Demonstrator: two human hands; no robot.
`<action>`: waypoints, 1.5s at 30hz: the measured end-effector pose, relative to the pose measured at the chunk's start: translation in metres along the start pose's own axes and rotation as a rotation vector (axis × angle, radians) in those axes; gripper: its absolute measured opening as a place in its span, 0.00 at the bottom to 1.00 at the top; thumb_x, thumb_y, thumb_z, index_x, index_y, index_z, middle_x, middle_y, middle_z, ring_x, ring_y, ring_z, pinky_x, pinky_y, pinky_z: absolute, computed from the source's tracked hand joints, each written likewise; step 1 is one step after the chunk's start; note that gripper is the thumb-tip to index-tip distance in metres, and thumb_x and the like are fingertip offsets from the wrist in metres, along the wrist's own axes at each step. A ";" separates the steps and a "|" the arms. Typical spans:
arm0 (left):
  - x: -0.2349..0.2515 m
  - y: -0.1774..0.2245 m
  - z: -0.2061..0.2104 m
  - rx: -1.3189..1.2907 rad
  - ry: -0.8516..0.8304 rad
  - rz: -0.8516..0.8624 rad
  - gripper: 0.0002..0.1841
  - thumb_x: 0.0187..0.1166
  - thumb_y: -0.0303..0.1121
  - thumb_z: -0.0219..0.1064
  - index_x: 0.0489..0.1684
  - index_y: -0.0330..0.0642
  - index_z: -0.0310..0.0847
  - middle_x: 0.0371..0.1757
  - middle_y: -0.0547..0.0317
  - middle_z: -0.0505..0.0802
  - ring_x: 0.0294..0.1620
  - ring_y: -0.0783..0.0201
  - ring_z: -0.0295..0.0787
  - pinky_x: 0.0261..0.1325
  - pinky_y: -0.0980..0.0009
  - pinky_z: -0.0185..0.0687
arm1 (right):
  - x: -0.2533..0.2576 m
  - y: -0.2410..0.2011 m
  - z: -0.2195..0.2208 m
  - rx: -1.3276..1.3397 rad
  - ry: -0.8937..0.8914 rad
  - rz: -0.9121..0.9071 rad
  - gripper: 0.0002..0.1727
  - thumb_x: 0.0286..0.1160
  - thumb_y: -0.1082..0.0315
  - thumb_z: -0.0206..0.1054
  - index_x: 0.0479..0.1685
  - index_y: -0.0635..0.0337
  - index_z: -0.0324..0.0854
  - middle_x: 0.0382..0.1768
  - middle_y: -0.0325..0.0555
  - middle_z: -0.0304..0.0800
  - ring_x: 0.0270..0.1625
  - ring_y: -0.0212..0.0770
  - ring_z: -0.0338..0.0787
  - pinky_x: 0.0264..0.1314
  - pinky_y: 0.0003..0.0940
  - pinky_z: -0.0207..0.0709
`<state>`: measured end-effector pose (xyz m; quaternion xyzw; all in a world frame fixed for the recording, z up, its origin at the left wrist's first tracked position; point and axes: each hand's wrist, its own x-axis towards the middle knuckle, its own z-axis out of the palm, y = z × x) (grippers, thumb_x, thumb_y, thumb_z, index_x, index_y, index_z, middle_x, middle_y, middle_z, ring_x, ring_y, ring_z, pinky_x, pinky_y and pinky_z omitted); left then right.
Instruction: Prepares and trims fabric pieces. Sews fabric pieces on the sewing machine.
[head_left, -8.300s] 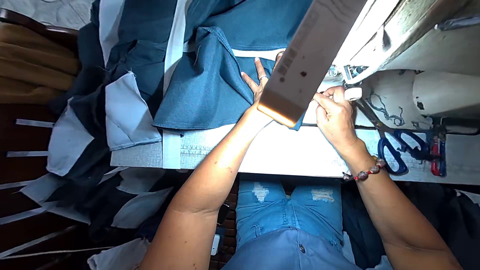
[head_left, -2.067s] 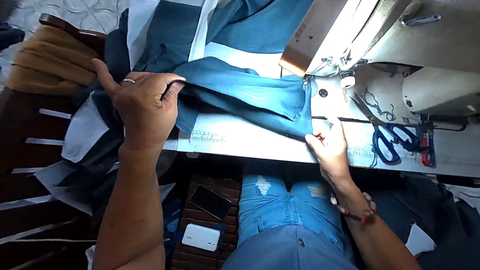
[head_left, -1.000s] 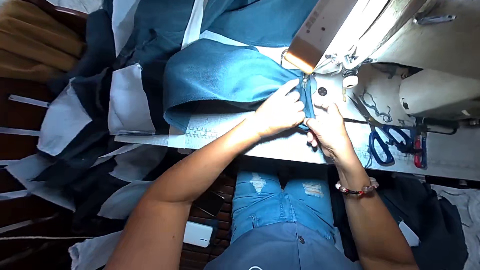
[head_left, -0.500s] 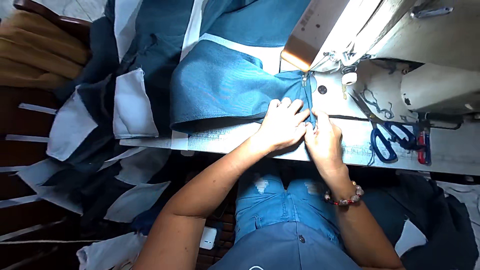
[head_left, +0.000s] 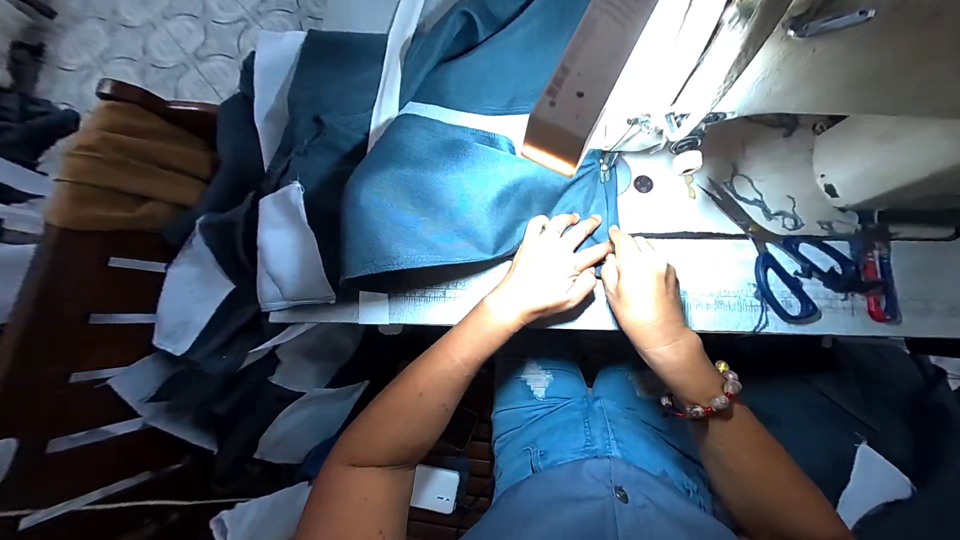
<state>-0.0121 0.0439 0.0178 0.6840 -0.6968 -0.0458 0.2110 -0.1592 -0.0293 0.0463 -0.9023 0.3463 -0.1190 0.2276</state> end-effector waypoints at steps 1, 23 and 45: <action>0.001 -0.002 0.001 -0.007 0.010 0.005 0.26 0.80 0.40 0.46 0.63 0.54 0.92 0.76 0.45 0.86 0.76 0.39 0.77 0.66 0.40 0.63 | 0.001 0.000 -0.002 0.011 -0.018 -0.005 0.22 0.78 0.78 0.65 0.72 0.74 0.77 0.55 0.70 0.86 0.46 0.66 0.92 0.43 0.58 0.86; 0.038 -0.042 0.006 -0.052 0.097 -0.007 0.24 0.79 0.33 0.47 0.60 0.51 0.93 0.74 0.44 0.87 0.77 0.41 0.77 0.70 0.40 0.60 | 0.040 0.019 -0.018 0.129 -0.067 -0.127 0.18 0.83 0.74 0.58 0.69 0.67 0.81 0.51 0.64 0.88 0.49 0.60 0.89 0.54 0.54 0.81; -0.093 -0.077 -0.132 -0.029 0.590 -0.471 0.15 0.86 0.27 0.57 0.55 0.19 0.82 0.51 0.32 0.92 0.54 0.59 0.89 0.65 0.69 0.79 | 0.056 0.004 0.013 0.341 0.241 0.089 0.19 0.81 0.53 0.69 0.58 0.58 0.84 0.55 0.54 0.87 0.64 0.58 0.80 0.62 0.61 0.66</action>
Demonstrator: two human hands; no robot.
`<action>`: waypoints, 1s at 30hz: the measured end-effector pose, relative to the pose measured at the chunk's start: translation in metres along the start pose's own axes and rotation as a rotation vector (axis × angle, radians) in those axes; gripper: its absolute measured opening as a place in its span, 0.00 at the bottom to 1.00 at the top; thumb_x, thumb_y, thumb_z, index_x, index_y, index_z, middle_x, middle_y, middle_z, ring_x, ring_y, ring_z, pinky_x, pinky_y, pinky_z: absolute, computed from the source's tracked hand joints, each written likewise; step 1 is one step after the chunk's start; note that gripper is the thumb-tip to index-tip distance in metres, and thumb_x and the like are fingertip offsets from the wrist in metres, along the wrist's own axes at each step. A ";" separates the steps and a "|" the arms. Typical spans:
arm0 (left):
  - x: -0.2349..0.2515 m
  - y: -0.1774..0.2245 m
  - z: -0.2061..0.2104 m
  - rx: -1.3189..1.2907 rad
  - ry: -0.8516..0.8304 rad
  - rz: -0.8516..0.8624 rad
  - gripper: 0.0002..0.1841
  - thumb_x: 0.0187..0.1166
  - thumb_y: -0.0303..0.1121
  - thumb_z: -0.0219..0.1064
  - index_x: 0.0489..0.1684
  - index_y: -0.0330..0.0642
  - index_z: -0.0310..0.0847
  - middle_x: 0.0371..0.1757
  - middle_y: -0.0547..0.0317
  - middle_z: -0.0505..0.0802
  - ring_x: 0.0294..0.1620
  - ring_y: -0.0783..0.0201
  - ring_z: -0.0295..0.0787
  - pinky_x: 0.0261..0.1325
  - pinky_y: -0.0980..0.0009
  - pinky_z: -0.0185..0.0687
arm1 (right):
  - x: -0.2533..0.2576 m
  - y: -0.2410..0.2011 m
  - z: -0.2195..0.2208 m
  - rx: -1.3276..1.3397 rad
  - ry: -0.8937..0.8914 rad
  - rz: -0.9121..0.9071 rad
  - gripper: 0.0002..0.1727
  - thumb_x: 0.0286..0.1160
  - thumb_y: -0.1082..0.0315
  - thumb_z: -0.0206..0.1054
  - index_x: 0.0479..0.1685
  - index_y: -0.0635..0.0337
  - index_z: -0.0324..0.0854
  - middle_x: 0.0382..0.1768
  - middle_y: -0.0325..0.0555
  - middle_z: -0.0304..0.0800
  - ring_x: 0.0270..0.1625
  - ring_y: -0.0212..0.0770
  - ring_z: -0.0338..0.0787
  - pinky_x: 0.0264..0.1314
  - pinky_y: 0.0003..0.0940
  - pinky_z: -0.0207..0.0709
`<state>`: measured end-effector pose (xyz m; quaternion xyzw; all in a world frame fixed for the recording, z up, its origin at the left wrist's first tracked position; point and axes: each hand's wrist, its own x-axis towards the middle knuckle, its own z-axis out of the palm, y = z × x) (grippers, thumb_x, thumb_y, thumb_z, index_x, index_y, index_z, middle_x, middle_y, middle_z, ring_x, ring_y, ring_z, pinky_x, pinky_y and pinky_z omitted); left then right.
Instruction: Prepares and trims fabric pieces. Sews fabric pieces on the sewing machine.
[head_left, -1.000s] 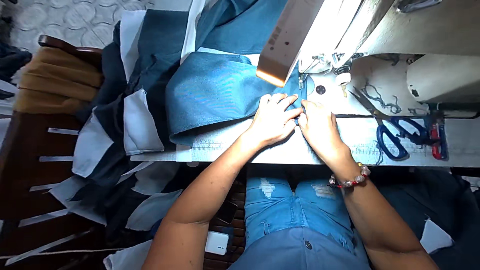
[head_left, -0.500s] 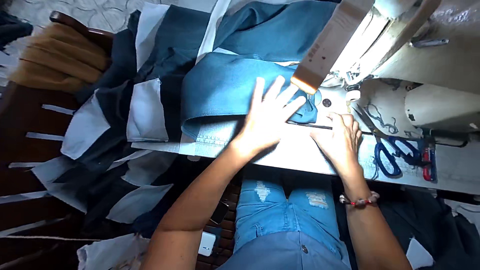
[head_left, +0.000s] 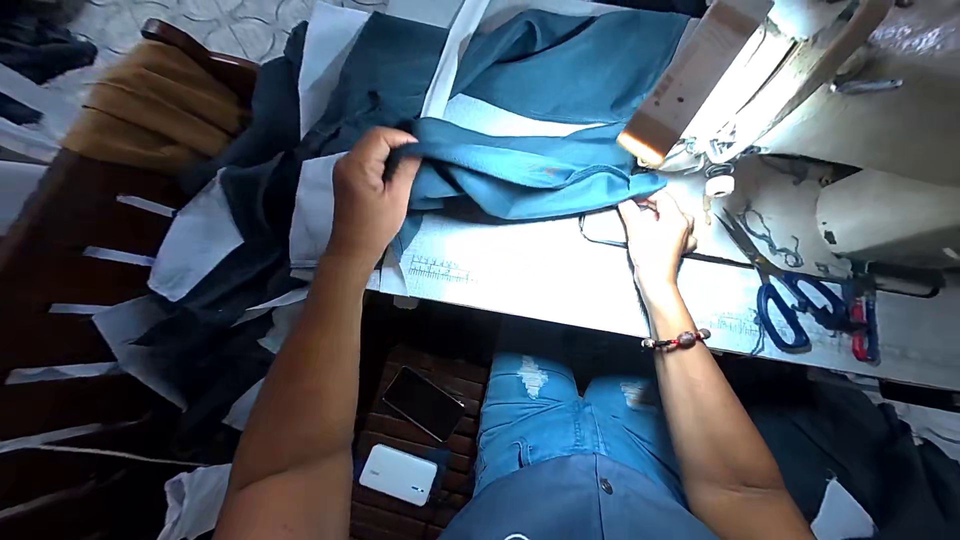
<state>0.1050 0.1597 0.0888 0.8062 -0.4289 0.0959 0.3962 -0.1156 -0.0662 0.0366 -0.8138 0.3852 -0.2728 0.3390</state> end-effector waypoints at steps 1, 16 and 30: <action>0.009 -0.006 0.003 0.007 0.009 -0.042 0.17 0.88 0.31 0.58 0.55 0.21 0.83 0.50 0.34 0.91 0.52 0.61 0.88 0.62 0.70 0.79 | 0.004 0.002 0.004 -0.023 0.005 0.015 0.19 0.81 0.51 0.69 0.55 0.59 0.85 0.57 0.54 0.87 0.66 0.60 0.78 0.61 0.64 0.64; 0.034 -0.033 0.008 0.241 -0.180 -0.320 0.28 0.87 0.49 0.62 0.65 0.27 0.82 0.58 0.21 0.88 0.61 0.25 0.85 0.66 0.28 0.69 | -0.053 0.040 -0.035 0.508 -0.127 0.057 0.18 0.74 0.78 0.70 0.51 0.53 0.66 0.26 0.25 0.79 0.24 0.17 0.78 0.29 0.14 0.75; 0.020 0.116 0.159 -0.263 -0.471 0.204 0.18 0.78 0.22 0.56 0.63 0.33 0.86 0.50 0.41 0.95 0.55 0.44 0.93 0.59 0.44 0.84 | -0.002 0.017 -0.031 -0.317 -0.183 -0.247 0.17 0.80 0.72 0.60 0.61 0.74 0.80 0.46 0.71 0.87 0.43 0.67 0.89 0.42 0.61 0.80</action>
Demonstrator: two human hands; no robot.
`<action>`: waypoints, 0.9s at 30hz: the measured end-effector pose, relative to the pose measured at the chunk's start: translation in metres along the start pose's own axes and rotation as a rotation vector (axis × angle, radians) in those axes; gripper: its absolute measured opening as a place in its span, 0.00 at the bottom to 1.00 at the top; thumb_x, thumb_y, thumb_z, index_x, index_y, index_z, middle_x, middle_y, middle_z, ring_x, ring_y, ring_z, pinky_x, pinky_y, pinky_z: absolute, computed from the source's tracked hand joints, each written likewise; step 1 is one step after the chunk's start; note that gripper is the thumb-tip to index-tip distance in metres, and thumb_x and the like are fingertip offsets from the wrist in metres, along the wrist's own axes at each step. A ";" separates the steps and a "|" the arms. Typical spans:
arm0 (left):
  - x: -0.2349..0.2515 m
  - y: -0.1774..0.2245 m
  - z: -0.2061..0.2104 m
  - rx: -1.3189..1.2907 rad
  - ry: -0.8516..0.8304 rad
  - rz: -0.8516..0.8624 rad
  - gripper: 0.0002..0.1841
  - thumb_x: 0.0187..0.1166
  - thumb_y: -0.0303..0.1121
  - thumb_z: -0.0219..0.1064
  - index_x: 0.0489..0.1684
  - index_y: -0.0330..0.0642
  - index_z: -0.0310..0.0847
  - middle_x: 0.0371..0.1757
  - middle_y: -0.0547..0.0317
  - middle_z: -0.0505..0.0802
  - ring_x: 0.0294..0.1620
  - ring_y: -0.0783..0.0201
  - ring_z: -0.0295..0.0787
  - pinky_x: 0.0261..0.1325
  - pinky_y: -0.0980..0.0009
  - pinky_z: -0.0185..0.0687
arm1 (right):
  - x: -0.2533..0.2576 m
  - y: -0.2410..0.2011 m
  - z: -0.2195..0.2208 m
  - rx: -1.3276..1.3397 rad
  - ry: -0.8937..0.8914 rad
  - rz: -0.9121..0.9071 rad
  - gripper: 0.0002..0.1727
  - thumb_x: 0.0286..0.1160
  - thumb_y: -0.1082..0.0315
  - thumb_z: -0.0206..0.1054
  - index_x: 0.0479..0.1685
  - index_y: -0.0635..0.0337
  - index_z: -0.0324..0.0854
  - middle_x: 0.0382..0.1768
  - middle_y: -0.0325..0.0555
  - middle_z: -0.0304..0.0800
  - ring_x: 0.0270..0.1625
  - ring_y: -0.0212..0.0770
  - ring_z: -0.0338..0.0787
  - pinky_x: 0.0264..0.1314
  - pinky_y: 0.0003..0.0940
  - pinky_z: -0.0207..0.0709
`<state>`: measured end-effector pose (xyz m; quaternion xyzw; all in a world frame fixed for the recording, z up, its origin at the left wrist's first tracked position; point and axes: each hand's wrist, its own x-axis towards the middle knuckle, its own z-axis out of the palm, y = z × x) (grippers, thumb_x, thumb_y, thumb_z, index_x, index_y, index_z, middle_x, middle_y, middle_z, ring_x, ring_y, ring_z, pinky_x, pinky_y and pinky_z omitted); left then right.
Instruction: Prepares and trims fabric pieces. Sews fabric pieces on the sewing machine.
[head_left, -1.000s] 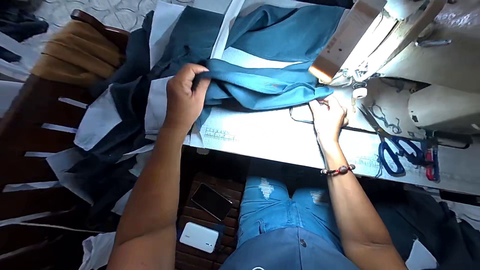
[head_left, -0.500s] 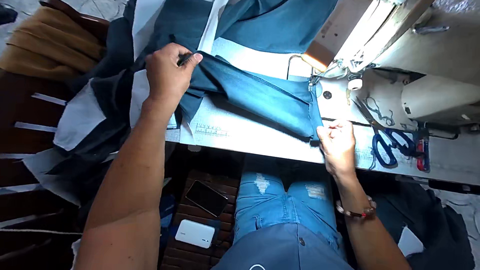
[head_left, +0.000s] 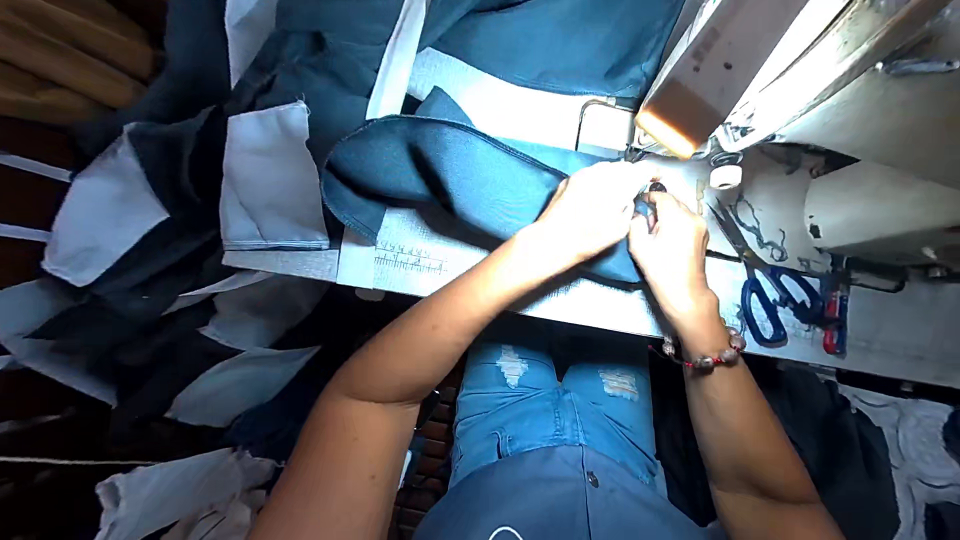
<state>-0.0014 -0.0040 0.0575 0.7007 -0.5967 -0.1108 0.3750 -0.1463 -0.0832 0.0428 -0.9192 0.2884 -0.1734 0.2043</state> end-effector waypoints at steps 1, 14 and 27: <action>0.006 -0.001 0.006 -0.027 -0.069 -0.096 0.18 0.84 0.24 0.54 0.67 0.34 0.82 0.48 0.41 0.94 0.52 0.42 0.93 0.56 0.42 0.83 | 0.000 0.003 -0.003 0.042 0.014 0.032 0.14 0.84 0.72 0.58 0.56 0.73 0.84 0.42 0.68 0.89 0.41 0.63 0.90 0.43 0.58 0.82; 0.001 0.000 0.031 0.024 -0.131 -0.235 0.20 0.81 0.23 0.59 0.62 0.54 0.93 0.68 0.49 0.87 0.69 0.42 0.77 0.64 0.43 0.66 | 0.005 0.019 -0.016 0.745 -0.122 0.451 0.17 0.94 0.55 0.52 0.41 0.57 0.77 0.21 0.34 0.72 0.14 0.23 0.69 0.17 0.18 0.68; -0.006 -0.039 0.018 0.424 0.173 0.459 0.07 0.75 0.20 0.64 0.37 0.38 0.88 0.39 0.49 0.96 0.54 0.46 0.94 0.75 0.43 0.71 | -0.033 -0.037 -0.001 1.382 0.084 0.590 0.18 0.82 0.80 0.62 0.63 0.50 0.69 0.28 0.33 0.84 0.24 0.28 0.89 0.31 0.24 0.89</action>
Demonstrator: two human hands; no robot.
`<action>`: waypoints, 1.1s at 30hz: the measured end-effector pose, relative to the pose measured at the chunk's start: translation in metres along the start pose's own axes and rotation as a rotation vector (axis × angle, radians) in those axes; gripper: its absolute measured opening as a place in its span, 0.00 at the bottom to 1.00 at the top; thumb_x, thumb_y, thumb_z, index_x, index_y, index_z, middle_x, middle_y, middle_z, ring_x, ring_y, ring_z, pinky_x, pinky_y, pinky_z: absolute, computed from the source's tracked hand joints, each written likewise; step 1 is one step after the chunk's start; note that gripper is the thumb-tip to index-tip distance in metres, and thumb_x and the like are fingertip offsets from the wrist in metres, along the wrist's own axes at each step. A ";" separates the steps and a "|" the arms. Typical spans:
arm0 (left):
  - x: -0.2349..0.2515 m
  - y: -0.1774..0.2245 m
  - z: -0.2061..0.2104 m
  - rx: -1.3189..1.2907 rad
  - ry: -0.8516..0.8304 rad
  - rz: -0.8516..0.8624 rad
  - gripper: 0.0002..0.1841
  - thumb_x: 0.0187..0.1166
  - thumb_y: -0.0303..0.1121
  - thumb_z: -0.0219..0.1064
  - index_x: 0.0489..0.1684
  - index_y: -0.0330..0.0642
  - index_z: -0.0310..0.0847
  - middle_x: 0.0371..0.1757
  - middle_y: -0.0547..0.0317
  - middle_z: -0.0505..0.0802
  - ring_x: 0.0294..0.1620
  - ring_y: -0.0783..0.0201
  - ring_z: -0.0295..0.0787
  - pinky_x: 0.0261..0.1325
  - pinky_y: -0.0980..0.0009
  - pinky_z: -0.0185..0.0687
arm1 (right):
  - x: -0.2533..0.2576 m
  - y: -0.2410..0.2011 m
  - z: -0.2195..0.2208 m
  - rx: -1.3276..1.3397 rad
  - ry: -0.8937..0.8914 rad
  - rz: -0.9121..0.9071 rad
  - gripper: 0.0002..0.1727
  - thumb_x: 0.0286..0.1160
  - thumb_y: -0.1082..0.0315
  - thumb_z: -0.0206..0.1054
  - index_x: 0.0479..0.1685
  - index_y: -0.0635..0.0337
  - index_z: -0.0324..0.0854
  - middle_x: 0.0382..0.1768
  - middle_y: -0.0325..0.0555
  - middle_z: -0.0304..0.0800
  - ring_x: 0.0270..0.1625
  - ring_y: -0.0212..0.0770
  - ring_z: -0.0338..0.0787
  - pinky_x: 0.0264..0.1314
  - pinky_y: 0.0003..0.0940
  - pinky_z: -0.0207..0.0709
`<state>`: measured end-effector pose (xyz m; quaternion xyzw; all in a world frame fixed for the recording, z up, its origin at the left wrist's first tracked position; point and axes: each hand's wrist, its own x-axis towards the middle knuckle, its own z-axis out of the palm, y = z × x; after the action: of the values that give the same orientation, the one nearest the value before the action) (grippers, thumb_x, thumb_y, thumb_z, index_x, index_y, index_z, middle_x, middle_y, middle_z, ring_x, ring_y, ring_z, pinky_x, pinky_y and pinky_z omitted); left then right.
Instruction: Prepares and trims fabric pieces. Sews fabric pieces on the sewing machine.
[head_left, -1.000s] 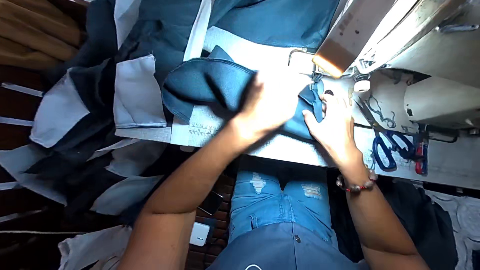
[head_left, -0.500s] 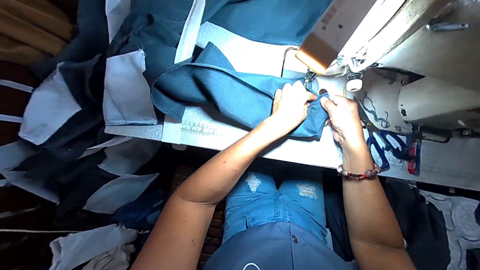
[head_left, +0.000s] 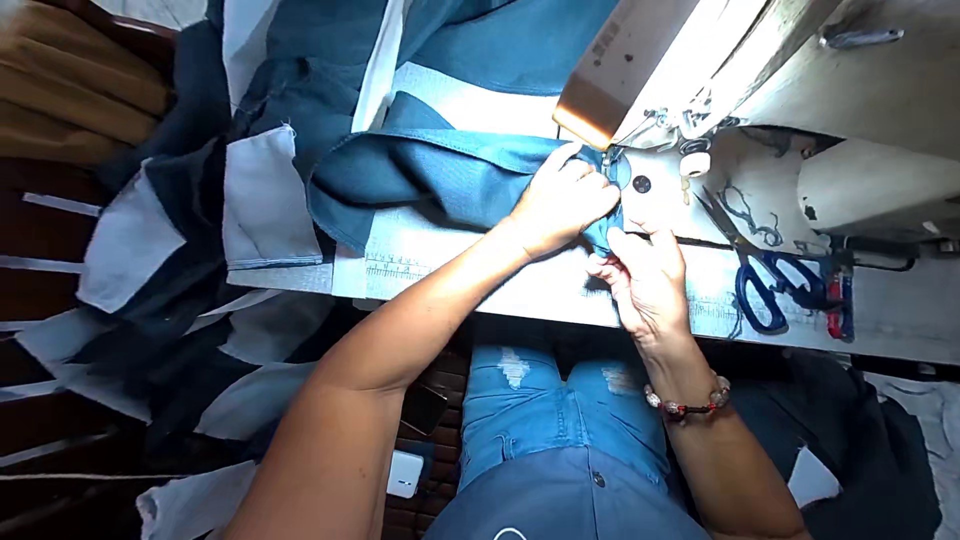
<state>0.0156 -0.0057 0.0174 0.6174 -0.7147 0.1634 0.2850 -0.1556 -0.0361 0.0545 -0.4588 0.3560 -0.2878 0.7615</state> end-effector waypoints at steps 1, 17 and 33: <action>0.001 -0.008 -0.003 0.024 -0.016 0.088 0.09 0.78 0.19 0.61 0.33 0.38 0.87 0.38 0.49 0.96 0.53 0.46 0.94 0.72 0.45 0.75 | 0.000 0.002 -0.004 -0.085 -0.030 -0.044 0.19 0.80 0.81 0.63 0.63 0.51 0.68 0.26 0.32 0.83 0.23 0.28 0.89 0.30 0.24 0.89; -0.035 0.024 -0.015 -0.207 -0.472 -0.077 0.38 0.78 0.71 0.49 0.68 0.53 0.88 0.83 0.27 0.73 0.87 0.31 0.65 0.89 0.38 0.51 | 0.033 -0.003 -0.025 -1.199 -0.033 -0.387 0.24 0.79 0.68 0.69 0.72 0.68 0.76 0.29 0.56 0.82 0.27 0.49 0.78 0.32 0.46 0.74; -0.014 0.034 -0.003 -0.251 -0.299 -0.367 0.27 0.84 0.41 0.46 0.66 0.36 0.87 0.63 0.36 0.87 0.67 0.38 0.81 0.71 0.42 0.66 | 0.022 -0.002 -0.027 -1.002 -0.055 -0.268 0.17 0.81 0.73 0.64 0.66 0.63 0.82 0.29 0.50 0.89 0.24 0.41 0.81 0.29 0.37 0.76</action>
<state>-0.0161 0.0136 0.0147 0.7138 -0.6398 -0.0739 0.2752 -0.1648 -0.0672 0.0415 -0.8161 0.3680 -0.1646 0.4140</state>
